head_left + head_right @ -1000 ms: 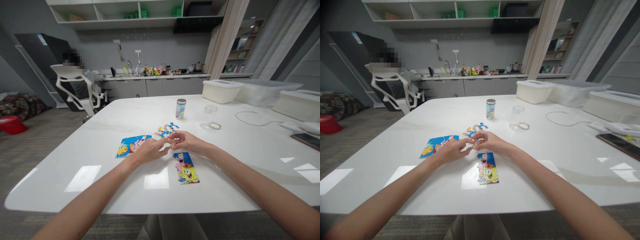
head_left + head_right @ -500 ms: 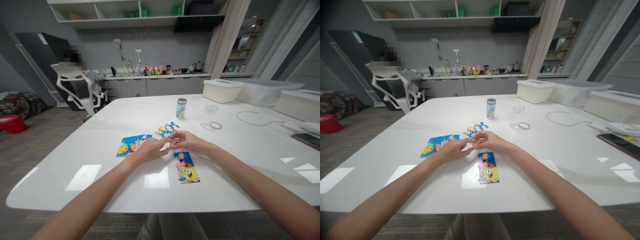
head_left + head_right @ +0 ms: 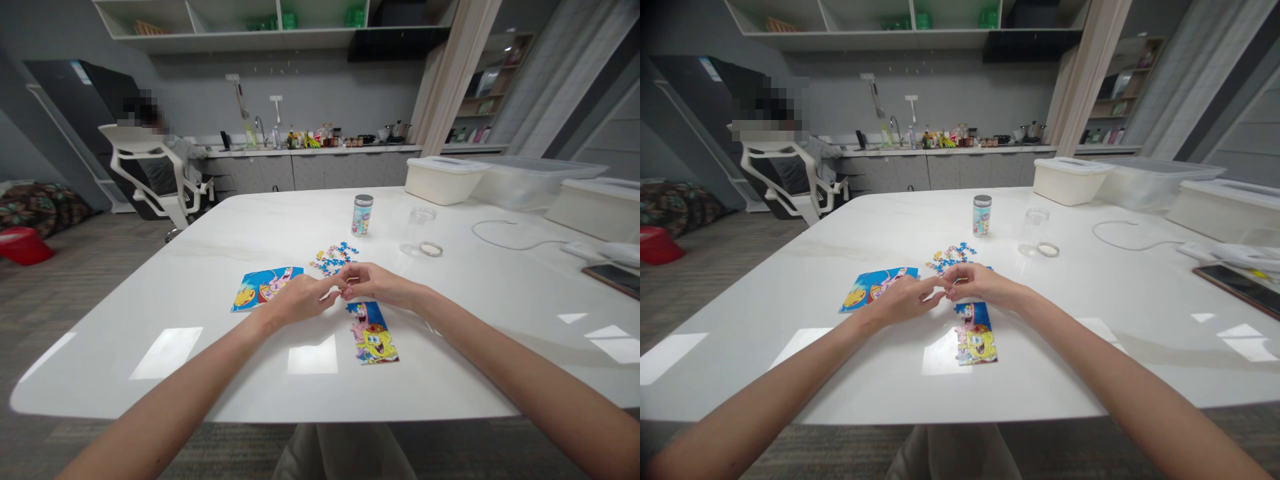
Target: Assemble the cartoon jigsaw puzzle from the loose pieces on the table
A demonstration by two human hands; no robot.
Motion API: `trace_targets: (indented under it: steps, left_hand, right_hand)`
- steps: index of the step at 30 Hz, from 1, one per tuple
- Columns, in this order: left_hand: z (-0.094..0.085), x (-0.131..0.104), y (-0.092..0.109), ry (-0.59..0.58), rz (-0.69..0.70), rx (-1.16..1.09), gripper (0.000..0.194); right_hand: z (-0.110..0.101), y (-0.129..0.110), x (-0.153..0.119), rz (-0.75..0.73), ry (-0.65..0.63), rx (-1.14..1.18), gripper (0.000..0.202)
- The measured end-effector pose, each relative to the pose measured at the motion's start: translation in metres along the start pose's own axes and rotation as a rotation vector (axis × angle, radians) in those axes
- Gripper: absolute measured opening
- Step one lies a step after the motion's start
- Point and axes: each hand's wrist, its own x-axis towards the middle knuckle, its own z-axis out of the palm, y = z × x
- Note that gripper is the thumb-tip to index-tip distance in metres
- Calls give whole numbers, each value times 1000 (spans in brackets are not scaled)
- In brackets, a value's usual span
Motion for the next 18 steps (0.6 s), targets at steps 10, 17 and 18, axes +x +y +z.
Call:
trace_targets:
  steps: [10, 17, 18]
  left_hand:
    - [-1, 1, 1, 45, -14, 9, 16]
    - [-1, 0, 2, 43, -16, 27, 14]
    - [0, 0, 1, 39, -18, 36, 13]
  right_hand:
    - [0, -3, -2, 14, -13, 1, 18]
    - [-3, 1, 1, -14, -4, -31, 28]
    - [-3, 2, 1, -15, -5, -29, 28]
